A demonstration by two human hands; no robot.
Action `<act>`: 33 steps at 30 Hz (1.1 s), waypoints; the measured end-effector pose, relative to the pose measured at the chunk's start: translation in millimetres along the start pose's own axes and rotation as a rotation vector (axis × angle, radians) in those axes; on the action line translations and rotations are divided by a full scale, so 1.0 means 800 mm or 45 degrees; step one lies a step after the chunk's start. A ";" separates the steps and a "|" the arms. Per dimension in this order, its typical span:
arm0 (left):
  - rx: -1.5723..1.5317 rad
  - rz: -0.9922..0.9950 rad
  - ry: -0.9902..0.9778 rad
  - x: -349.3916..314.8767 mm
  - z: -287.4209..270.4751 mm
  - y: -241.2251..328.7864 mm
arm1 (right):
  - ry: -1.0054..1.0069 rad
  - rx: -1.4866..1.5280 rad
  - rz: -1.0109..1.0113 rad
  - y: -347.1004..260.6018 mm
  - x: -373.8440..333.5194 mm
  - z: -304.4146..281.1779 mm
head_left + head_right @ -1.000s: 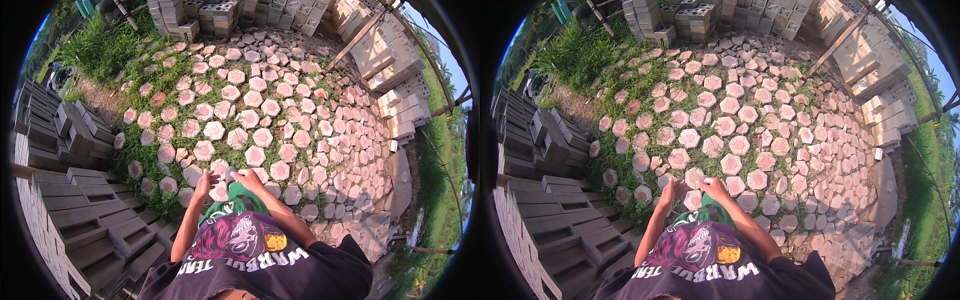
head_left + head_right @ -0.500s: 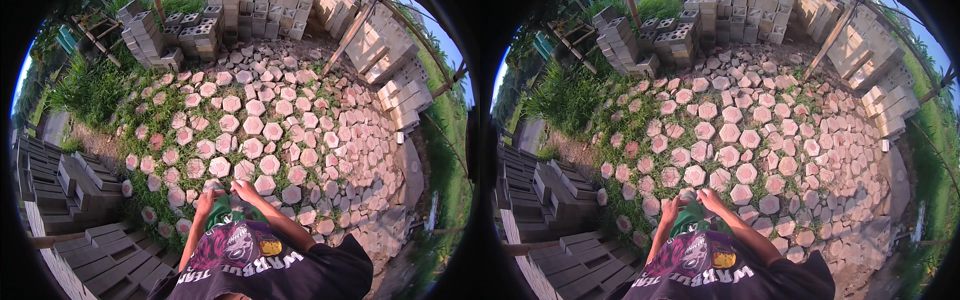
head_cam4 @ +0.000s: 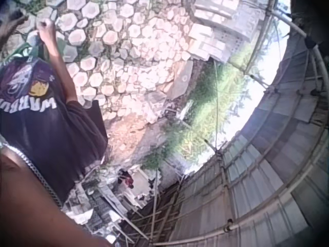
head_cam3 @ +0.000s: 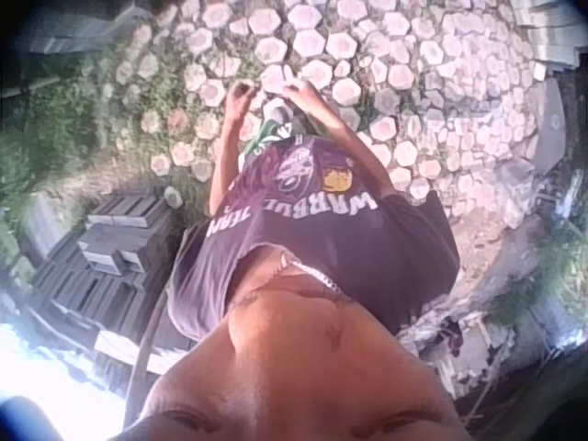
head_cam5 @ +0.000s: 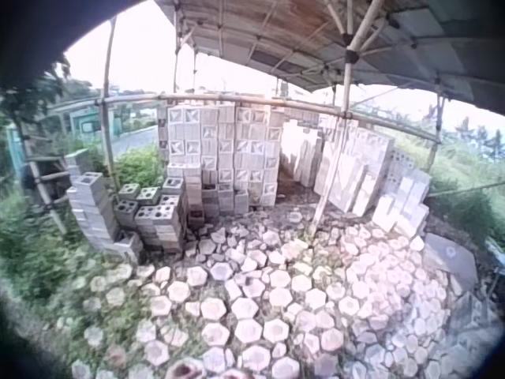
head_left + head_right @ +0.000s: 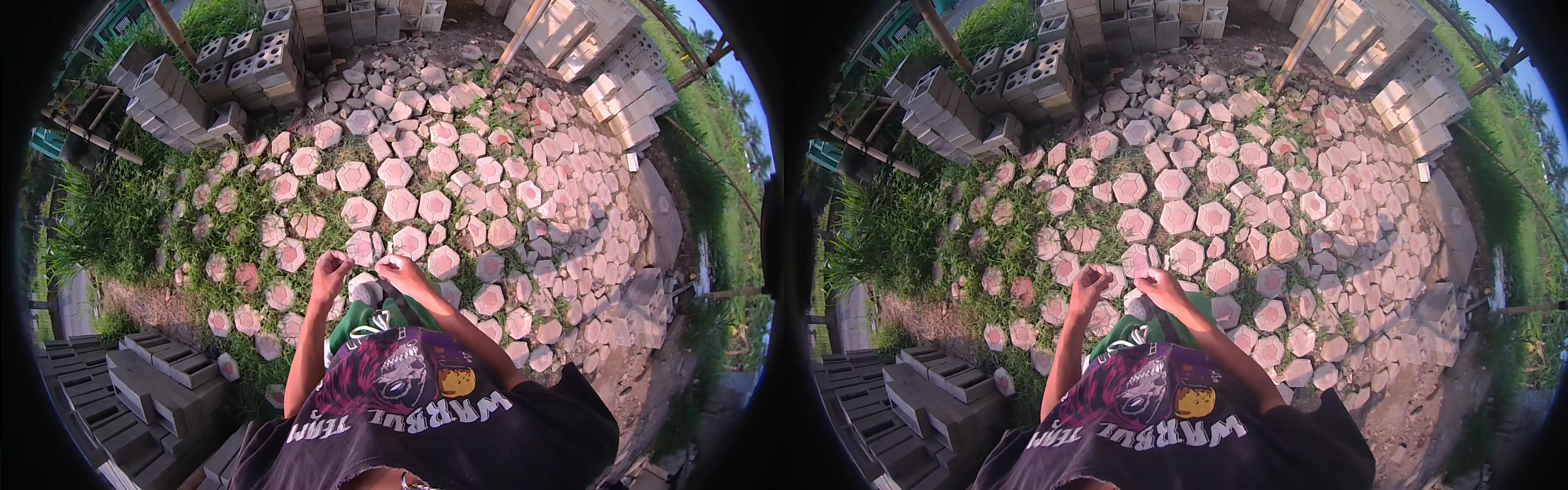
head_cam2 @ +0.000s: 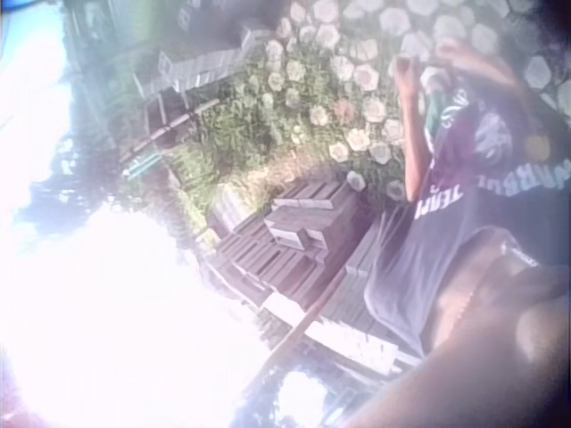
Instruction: The person picks up concrete masonry blocks from a stack and places them onto another stack or into a designated layout on the ground.
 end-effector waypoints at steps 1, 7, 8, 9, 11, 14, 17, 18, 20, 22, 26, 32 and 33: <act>0.055 -0.015 -0.065 0.018 0.008 0.005 | 0.032 0.006 0.019 0.007 0.009 -0.007; 0.218 -0.171 -0.232 0.124 0.081 -0.002 | 0.140 0.192 0.042 0.053 0.108 -0.071; 0.235 -0.170 -0.257 0.142 0.097 -0.002 | 0.153 0.196 0.044 0.053 0.128 -0.086; 0.174 -0.145 -0.272 0.161 0.115 0.000 | 0.189 0.227 0.027 0.052 0.148 -0.102; 0.186 -0.138 -0.299 0.205 0.151 -0.001 | 0.206 0.206 -0.058 0.048 0.200 -0.137; 0.215 -0.155 -0.293 0.257 0.192 0.008 | 0.228 0.147 0.035 0.047 0.258 -0.180; 0.218 -0.133 -0.288 0.321 0.226 0.021 | 0.270 0.374 0.072 0.021 0.318 -0.221; 0.239 -0.173 -0.284 0.334 0.234 0.023 | 0.290 0.328 0.048 0.019 0.334 -0.234; 0.263 -0.201 -0.301 0.362 0.240 0.022 | 0.287 0.327 0.116 0.031 0.366 -0.250; 0.204 -0.164 -0.310 0.400 0.248 0.035 | 0.269 0.498 0.185 0.031 0.393 -0.248; 0.359 -0.234 -0.274 0.508 0.249 0.036 | 0.092 0.449 0.201 0.026 0.493 -0.257; 0.107 -0.090 -0.201 0.668 0.313 0.149 | 0.291 0.159 0.053 -0.052 0.622 -0.353; 0.102 -0.087 -0.193 0.688 0.317 0.160 | 0.307 0.274 0.075 -0.057 0.632 -0.363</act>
Point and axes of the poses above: each hand's wrist, its own x-axis towards the middle knuckle, its own z-axis out of the palm, y = z × x, the point moved 10 cm from there along x, towards the middle knuckle, and after that the axes turned 6 degrees about y, right-handed, at the moved point
